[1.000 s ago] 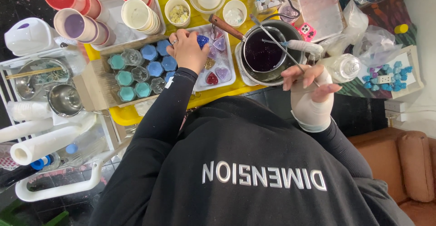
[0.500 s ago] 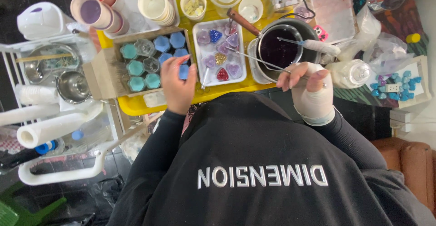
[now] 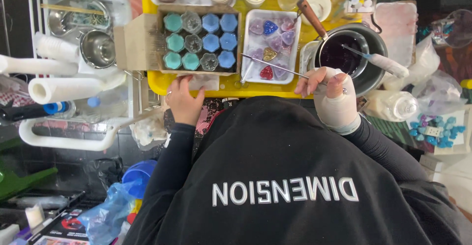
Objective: Inspecting and cleaning heart-shaped wax melts with tweezers and a cloth, then organizing them onto a sorting surface.
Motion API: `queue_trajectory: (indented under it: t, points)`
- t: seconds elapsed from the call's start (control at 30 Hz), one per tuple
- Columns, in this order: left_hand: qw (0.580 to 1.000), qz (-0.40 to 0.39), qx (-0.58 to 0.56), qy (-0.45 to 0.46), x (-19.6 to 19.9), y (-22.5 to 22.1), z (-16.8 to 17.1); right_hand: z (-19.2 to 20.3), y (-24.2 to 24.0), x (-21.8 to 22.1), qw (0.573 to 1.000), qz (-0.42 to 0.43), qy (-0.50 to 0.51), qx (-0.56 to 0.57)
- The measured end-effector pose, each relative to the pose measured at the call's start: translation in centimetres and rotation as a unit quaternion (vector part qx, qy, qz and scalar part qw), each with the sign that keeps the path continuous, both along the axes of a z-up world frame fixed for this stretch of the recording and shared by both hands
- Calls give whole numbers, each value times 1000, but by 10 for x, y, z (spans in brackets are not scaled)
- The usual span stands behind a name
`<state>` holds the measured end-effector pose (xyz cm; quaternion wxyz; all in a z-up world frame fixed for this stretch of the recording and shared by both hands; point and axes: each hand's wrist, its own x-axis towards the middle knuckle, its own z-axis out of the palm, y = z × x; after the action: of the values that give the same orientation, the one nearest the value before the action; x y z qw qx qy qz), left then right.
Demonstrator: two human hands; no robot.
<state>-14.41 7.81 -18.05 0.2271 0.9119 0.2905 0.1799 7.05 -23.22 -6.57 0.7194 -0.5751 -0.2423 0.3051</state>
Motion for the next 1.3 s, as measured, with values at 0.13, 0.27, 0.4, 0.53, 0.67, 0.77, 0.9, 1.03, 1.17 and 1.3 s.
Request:
queue_trajectory:
  t: [0.13, 0.27, 0.4, 0.53, 0.67, 0.77, 0.9, 1.03, 1.17, 1.3]
  points:
    - [996, 54, 25, 72, 13, 5, -6, -3, 4, -2, 1000, 14, 5, 4]
    - [988, 49, -4, 148, 14, 12, -13, -11, 4, -6, 1000, -5, 22, 13]
    - [992, 10, 56, 116, 5, 14, -35, -22, -1, -8, 999, -10, 37, 35]
    - [987, 7, 53, 154, -2, 13, -19, -19, -2, -9, 999, -21, 31, 38]
    - [994, 25, 32, 103, -6, 15, 19, -17, -3, -11, 998, -32, 33, 42]
    - [997, 11, -20, 71, -13, 27, 28, -19, -2, -13, 998, -36, 32, 43]
    - [928, -71, -366, -18, -2, 31, 80, -16, -5, -16, 998, -17, 54, 36]
    - [804, -117, -577, -86, 18, 19, 88, -19, -9, -13, 992, -34, 102, 71]
    - [536, -114, -822, -156, 51, 0, 83, -20, -14, -11, 970, -54, 203, 118]
    - [505, -138, -847, -94, 72, -19, 83, -18, -16, -16, 975, -79, 183, 100]
